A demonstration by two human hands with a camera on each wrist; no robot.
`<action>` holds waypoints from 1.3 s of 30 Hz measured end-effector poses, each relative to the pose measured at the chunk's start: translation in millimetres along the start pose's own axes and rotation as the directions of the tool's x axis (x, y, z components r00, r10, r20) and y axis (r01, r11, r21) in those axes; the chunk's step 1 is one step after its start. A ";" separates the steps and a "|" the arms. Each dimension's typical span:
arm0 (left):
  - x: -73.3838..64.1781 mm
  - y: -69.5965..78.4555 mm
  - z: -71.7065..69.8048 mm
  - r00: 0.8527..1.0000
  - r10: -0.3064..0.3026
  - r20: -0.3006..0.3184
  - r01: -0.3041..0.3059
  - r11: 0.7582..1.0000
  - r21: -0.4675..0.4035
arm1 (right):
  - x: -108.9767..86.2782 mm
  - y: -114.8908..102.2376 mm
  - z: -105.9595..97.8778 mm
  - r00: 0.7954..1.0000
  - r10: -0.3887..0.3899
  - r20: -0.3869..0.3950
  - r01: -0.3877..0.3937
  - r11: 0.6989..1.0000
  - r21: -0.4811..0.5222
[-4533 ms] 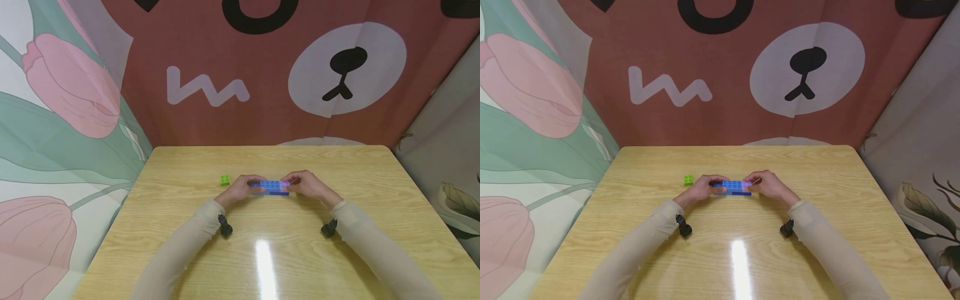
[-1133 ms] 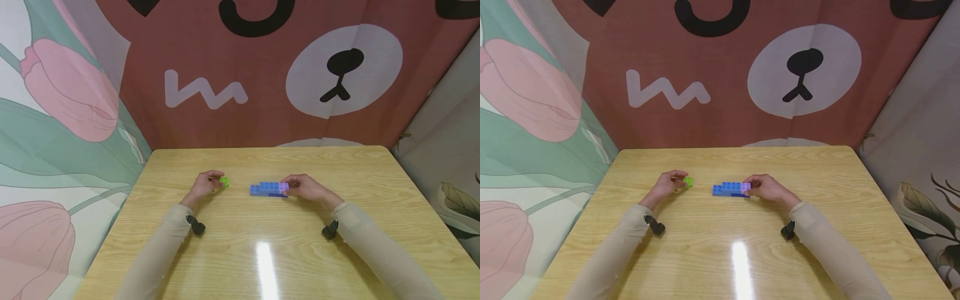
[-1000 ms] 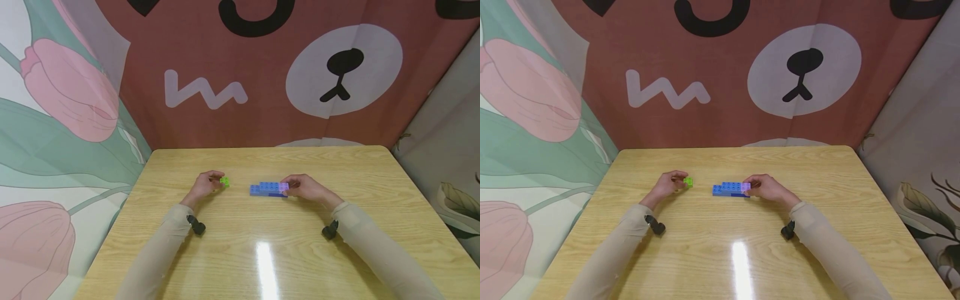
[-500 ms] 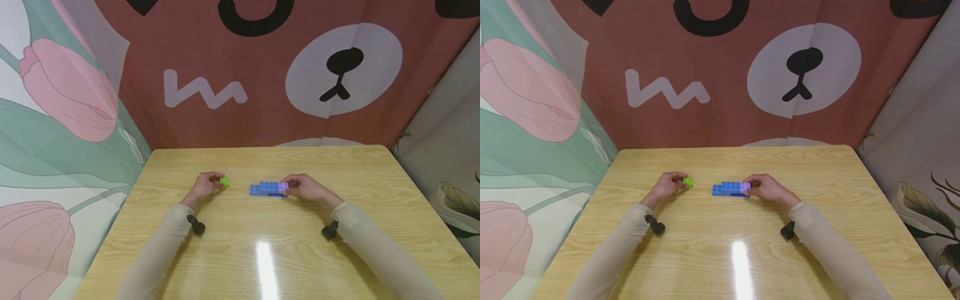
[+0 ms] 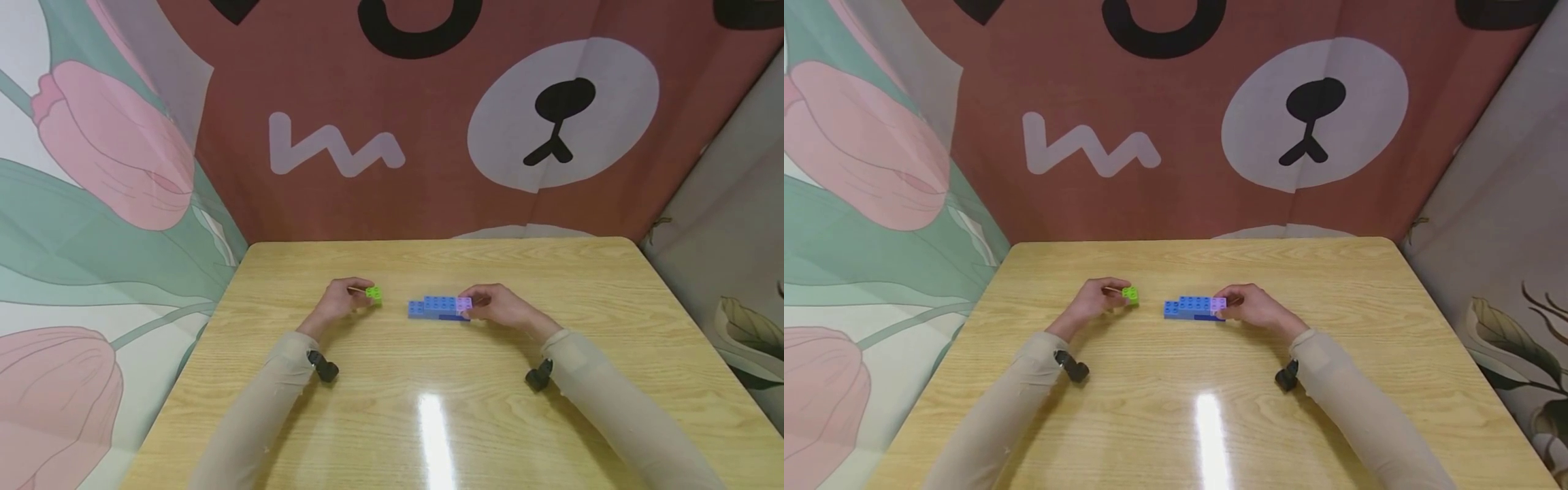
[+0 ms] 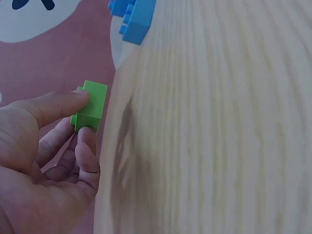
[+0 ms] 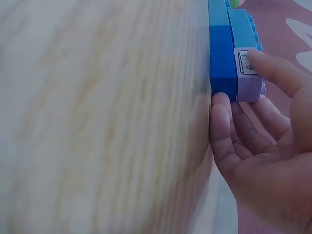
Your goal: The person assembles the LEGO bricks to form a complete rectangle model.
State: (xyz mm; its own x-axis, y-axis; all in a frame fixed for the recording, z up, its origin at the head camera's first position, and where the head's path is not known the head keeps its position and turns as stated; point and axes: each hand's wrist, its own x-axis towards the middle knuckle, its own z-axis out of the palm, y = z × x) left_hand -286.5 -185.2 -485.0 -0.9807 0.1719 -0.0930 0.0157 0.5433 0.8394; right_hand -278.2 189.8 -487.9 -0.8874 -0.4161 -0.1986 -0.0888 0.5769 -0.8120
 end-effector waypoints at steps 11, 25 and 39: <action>-4.9 22.7 11.1 0.998 0.006 0.060 -0.007 1.000 0.006 | -0.8 -0.3 -1.9 0.999 -0.012 0.030 0.011 1.000 0.014; -1.9 35.2 40.7 0.982 0.074 0.172 -0.071 0.997 -0.022 | 0.8 0.1 -4.1 0.999 -0.013 0.051 0.012 0.999 0.033; 4.3 42.8 57.9 0.980 0.074 0.183 -0.076 0.997 0.002 | 2.7 0.2 -4.8 0.999 -0.007 0.047 0.007 1.000 0.019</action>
State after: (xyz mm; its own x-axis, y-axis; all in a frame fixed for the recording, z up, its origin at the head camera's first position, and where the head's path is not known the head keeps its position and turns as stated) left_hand -278.8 -113.6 -480.4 -0.9247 0.3591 -0.1268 0.0905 0.5306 0.8428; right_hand -282.8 192.2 -485.9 -0.8644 -0.4530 -0.2182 -0.0861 0.5608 -0.8234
